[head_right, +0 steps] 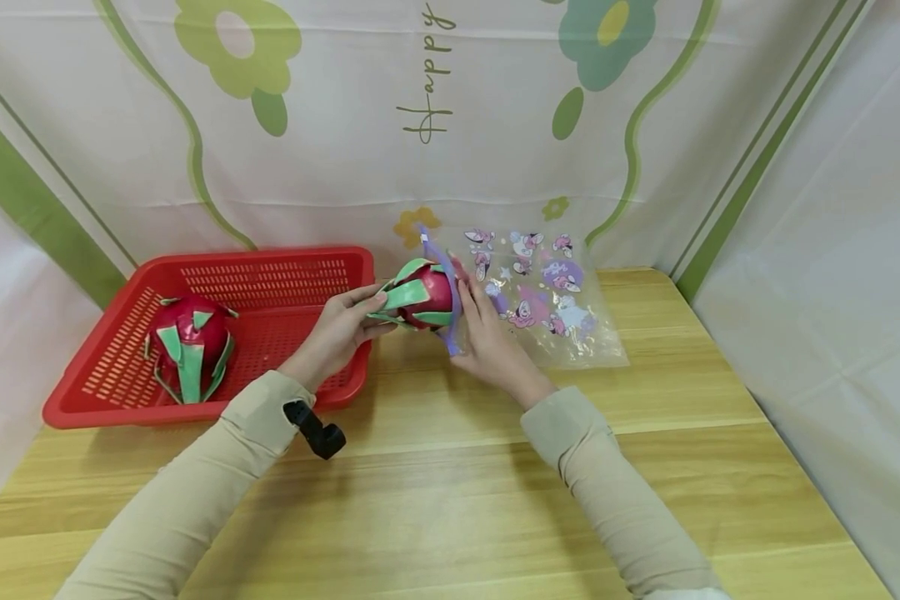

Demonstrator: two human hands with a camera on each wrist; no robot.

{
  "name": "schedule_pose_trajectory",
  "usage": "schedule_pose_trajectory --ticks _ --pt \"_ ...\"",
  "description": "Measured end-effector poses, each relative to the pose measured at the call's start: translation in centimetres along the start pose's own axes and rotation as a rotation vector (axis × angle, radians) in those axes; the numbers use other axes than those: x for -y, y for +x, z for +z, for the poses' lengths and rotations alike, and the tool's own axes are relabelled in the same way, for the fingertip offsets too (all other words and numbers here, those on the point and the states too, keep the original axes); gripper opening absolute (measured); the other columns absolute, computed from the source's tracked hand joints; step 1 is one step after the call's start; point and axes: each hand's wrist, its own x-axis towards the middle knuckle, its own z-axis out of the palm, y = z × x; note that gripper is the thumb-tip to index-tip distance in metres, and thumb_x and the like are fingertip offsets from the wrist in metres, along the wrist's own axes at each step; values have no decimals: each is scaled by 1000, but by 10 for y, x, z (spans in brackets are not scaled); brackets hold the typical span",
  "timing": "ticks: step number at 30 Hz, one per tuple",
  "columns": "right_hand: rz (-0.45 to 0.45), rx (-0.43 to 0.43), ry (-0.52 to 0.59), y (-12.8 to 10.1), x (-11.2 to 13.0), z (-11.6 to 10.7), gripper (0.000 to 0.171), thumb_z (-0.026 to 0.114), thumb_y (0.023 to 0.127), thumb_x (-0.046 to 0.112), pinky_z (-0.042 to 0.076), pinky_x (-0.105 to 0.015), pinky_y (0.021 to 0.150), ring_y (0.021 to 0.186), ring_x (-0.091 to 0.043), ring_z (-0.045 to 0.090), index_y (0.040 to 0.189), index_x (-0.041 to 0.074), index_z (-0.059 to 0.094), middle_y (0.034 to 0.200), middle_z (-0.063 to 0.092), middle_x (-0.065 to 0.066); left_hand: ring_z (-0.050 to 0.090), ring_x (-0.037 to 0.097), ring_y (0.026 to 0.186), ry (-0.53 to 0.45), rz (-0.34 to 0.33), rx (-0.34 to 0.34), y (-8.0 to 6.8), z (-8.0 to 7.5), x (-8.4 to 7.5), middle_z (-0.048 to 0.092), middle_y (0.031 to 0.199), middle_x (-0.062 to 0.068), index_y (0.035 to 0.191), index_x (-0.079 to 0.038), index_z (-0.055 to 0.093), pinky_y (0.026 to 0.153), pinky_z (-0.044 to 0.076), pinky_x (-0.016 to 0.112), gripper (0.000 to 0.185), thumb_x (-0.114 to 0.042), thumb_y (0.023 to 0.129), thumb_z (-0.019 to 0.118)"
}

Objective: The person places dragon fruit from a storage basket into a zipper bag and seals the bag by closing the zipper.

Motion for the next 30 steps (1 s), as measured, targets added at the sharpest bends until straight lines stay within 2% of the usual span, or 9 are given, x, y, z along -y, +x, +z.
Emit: schedule_pose_trajectory --ticks 4,8,11,16,20,24,27,30 --pt "-32 6 19 2 1 2 108 77 76 13 33 -54 111 145 -41 20 152 0 1 160 5 -22 59 12 99 12 3 -61 0 3 0 49 139 17 144 -5 41 89 54 25 46 -16 100 47" --pt "-50 15 56 3 2 2 107 75 77 12 28 -52 115 146 -38 18 153 2 0 160 6 -21 56 13 100 35 22 -106 0 6 0 48 140 12 144 -6 42 94 53 27 46 -12 99 50" --pt "-61 23 61 3 3 2 106 75 76 13 27 -51 116 146 -38 18 153 2 3 160 6 -20 54 15 103 53 34 -120 0 7 0 46 142 10 144 -7 41 92 53 25 47 -10 98 50" --pt "-74 26 59 4 6 3 104 75 75 14 27 -51 116 146 -38 20 152 1 6 160 8 -19 49 21 117 136 67 -99 2 8 0 44 146 11 144 -5 42 78 49 15 48 -3 97 50" --pt "-59 47 72 4 6 5 102 75 77 15 33 -52 112 143 -38 27 153 3 8 160 14 -19 50 25 123 284 107 -64 3 11 2 44 148 10 143 -4 43 82 49 19 48 2 95 51" --pt "-44 60 105 3 7 8 95 74 80 18 37 -53 109 138 -39 35 151 3 13 156 24 -21 49 26 128 480 158 -23 7 14 5 46 147 12 142 -2 43 100 47 33 49 1 94 53" --pt "-42 56 132 3 6 9 90 73 80 17 38 -53 109 135 -38 39 150 2 17 152 31 -22 47 28 131 616 179 2 9 15 6 49 144 15 141 -2 45 108 43 40 48 -2 94 54" --pt "-41 58 145 3 6 9 90 73 80 16 39 -53 108 135 -37 40 149 2 18 152 30 -21 48 30 129 727 178 35 10 16 4 49 142 17 142 -2 43 108 42 43 48 -5 95 54"
